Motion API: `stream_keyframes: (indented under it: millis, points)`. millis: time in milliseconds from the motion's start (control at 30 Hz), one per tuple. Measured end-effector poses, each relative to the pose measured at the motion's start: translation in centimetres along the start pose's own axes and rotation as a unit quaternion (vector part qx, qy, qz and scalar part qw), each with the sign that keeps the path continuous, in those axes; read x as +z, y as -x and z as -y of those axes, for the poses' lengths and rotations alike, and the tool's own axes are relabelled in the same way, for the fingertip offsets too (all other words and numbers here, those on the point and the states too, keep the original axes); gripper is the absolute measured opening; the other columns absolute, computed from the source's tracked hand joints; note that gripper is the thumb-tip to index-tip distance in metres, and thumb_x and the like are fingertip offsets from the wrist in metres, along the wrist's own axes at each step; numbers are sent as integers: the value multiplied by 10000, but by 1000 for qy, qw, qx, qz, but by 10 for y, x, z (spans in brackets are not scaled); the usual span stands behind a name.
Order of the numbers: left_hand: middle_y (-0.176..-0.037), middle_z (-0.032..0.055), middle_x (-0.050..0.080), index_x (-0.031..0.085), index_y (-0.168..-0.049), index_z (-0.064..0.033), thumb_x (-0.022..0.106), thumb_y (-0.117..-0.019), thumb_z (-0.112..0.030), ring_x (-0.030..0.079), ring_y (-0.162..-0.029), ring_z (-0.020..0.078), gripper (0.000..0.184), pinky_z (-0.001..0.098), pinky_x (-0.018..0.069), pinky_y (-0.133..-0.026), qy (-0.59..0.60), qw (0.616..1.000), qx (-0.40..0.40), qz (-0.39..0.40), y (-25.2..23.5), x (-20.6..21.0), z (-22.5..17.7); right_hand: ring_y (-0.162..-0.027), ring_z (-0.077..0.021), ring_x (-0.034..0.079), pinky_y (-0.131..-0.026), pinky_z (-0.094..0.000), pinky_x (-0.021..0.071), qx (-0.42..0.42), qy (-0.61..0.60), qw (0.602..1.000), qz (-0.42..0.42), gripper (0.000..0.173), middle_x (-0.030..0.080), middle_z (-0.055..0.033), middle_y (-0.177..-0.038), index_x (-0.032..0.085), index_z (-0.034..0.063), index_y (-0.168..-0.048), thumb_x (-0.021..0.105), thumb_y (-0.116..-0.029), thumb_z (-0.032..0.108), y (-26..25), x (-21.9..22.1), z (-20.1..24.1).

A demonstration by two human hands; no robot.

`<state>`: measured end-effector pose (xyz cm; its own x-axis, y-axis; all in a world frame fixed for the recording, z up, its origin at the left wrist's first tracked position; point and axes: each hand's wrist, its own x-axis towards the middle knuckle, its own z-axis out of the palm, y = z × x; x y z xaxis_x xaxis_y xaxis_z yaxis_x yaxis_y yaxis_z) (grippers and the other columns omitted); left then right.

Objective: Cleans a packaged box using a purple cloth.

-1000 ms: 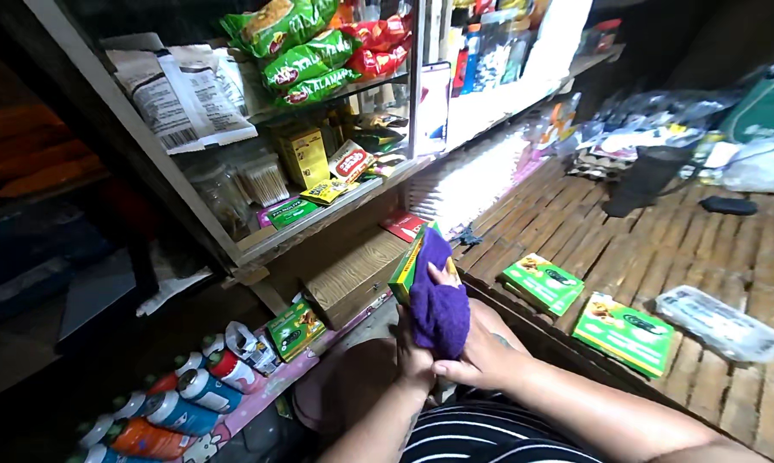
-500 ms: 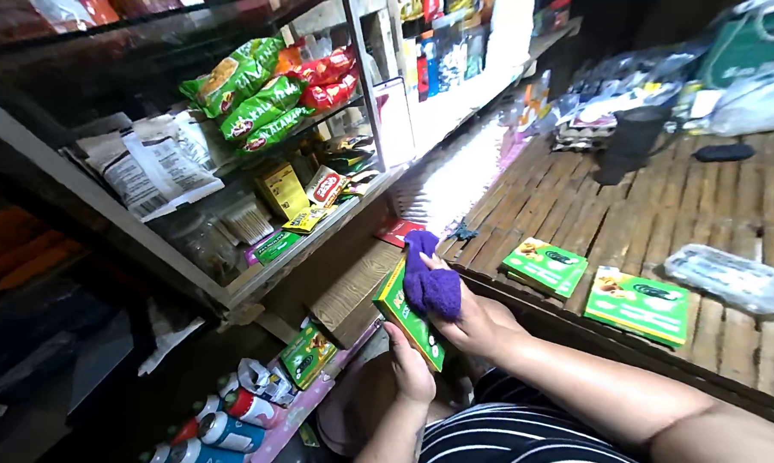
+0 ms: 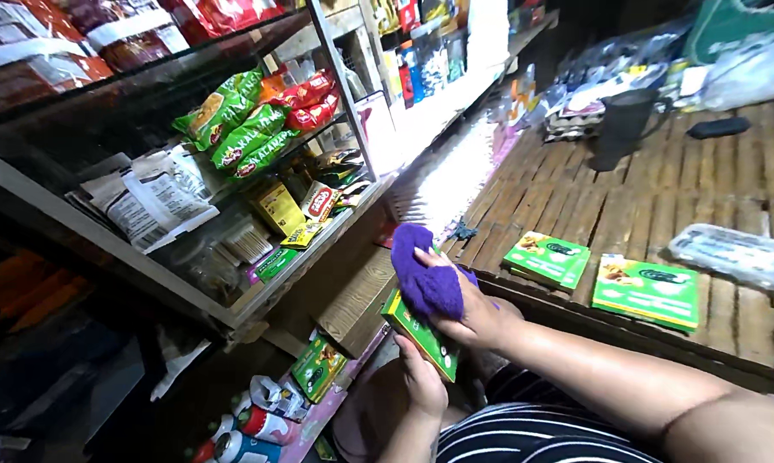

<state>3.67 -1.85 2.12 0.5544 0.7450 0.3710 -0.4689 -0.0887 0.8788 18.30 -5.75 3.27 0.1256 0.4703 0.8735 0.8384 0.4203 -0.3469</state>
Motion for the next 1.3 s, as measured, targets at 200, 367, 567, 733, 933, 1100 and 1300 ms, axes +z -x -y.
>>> stream_keyframes:
  millis: [200, 367, 567, 733, 933, 1100, 1300]
  points:
    - [-1143, -52, 693, 472, -1354, -148, 388, -915, -755, 661, -1100, 54, 754, 301, 567, -950, 61, 997, 45, -26, -8, -1, -12, -1503, -342, 346, -1249, -557, 238, 24, -25, 999, 15, 520, 468, -196, -1549, 565, 24, -1386, 503, -1016, 385, 20, 7, 3]
    - [-973, -99, 680, 570, -1148, -102, 352, -1045, -566, 638, -977, -47, 522, 195, 536, -876, 52, 998, -38, 12, 0, -11, -10, -1496, -451, 309, -1216, -660, 186, -4, -79, 996, 50, 526, 461, -230, -1544, 658, 84, -1296, 557, -983, 495, 25, 15, 28]
    - [-956, -38, 629, 538, -1140, -4, 426, -997, -132, 611, -917, -1, 223, 222, 517, -857, 29, 996, -72, 41, 11, -19, 13, -1511, -415, 297, -1217, -663, 197, -42, -25, 999, -1, 438, 469, -181, -1553, 624, 145, -1254, 564, -997, 495, 14, 12, 26]
    - [-1132, -2, 636, 473, -1313, -17, 154, -1095, -360, 611, -1086, 26, 517, 252, 513, -966, -26, 999, -37, 2, 4, 1, 2, -1500, -326, 356, -1239, -596, 241, -11, -37, 999, -17, 439, 490, -172, -1536, 593, 96, -1328, 575, -1012, 400, 8, 5, 17]
    - [-1200, 48, 665, 411, -1421, -22, 246, -964, -748, 657, -1111, 90, 873, 321, 559, -966, 0, 998, -57, 15, -3, 2, -6, -1479, -222, 398, -1249, -476, 298, 34, -38, 996, -67, 458, 468, -140, -1558, 542, 32, -1397, 567, -1014, 281, 8, 1, -9]
    - [-1175, 23, 674, 420, -1402, -70, 282, -971, -730, 668, -1096, 97, 800, 329, 573, -948, 35, 999, -30, -10, -8, 0, -17, -1469, -274, 416, -1232, -474, 330, 53, -29, 997, -42, 457, 509, -170, -1519, 569, 22, -1384, 574, -1012, 288, 21, 3, -14]
    - [-1177, -25, 654, 426, -1389, -84, 252, -1000, -696, 628, -1126, 43, 746, 292, 535, -983, 10, 999, -1, -52, -13, 0, -27, -1497, -377, 348, -1230, -600, 227, -6, -38, 999, 27, 431, 495, -191, -1530, 621, 71, -1282, 513, -1020, 396, 33, 17, 21]
